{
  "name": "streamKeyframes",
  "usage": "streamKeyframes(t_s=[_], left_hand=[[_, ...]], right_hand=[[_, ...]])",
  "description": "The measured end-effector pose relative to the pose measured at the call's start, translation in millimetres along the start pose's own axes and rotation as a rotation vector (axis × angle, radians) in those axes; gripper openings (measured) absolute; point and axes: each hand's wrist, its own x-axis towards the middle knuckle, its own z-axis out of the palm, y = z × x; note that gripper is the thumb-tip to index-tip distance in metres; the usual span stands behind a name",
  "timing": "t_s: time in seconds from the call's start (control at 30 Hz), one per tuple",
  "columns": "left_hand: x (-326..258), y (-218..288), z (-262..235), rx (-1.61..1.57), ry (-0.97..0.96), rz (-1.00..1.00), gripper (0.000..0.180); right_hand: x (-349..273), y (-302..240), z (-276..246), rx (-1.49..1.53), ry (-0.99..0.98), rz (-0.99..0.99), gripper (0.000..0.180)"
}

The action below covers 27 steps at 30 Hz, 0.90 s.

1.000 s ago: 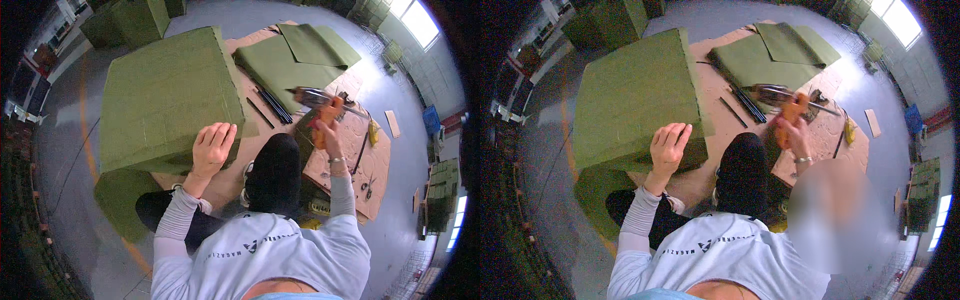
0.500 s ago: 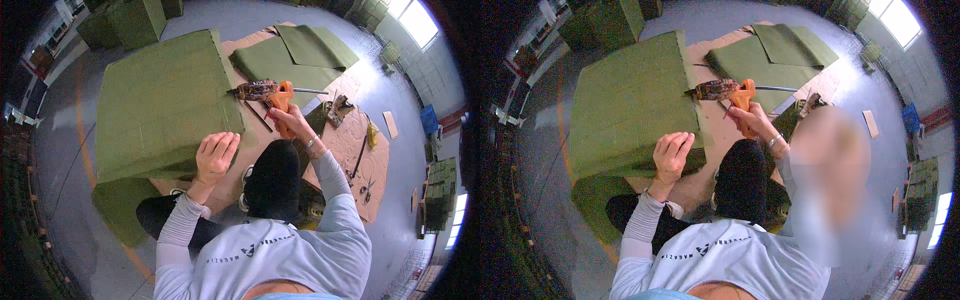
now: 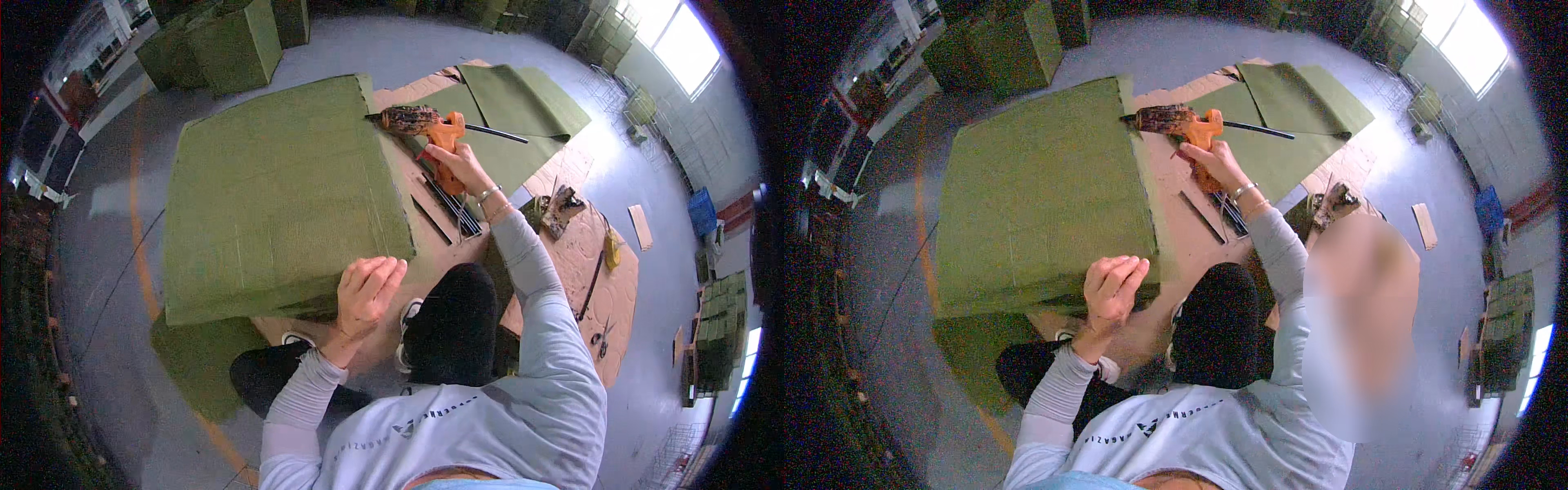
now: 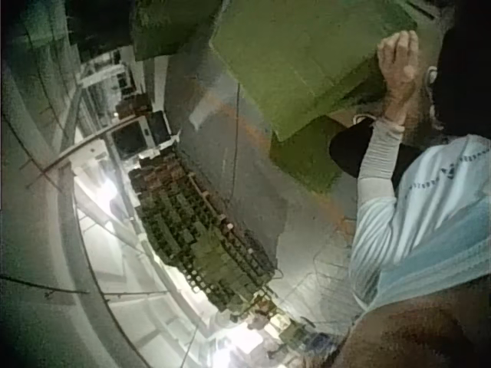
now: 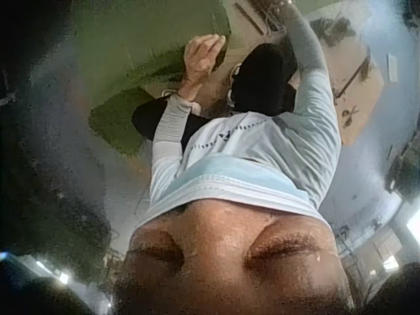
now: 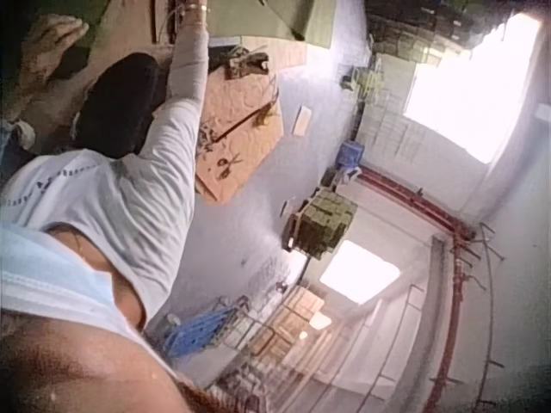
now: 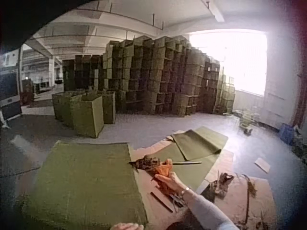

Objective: The recorder is using a hot glue gun to attach green fabric covers to large foam blocks.

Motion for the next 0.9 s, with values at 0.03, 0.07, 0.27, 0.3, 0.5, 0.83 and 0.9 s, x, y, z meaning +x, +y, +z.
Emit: streamKeyframes(t_s=[0.03,0.07,0.27,0.3,0.5,0.83,0.9], left_hand=[[0,-1,-2,-0.008,-0.033,0.003,0.026],[-1,-2,-4,-0.016,-0.066,0.007,0.031],[-1,-3,-4,-0.043,-0.095,0.022,0.030],[0,-3,-4,-0.041,-0.095,0.028,0.030],[0,-3,-8,-0.026,-0.102,-0.004,0.029],[-7,-6,-15,0.008,-0.101,-0.009,0.032],[-3,-1,-9,-0.014,-0.075,-0.010,0.029]], right_hand=[[11,2,1,-0.034,0.005,-0.016,0.032],[22,4,2,-0.068,0.011,-0.033,0.033],[84,17,4,-0.156,0.123,-0.026,0.035],[93,19,0,-0.158,0.125,-0.030,0.035],[123,-1,19,-0.198,0.136,-0.024,0.037],[87,-11,23,-0.170,0.059,-0.124,0.040],[60,-23,7,-0.217,0.069,-0.163,0.039]])
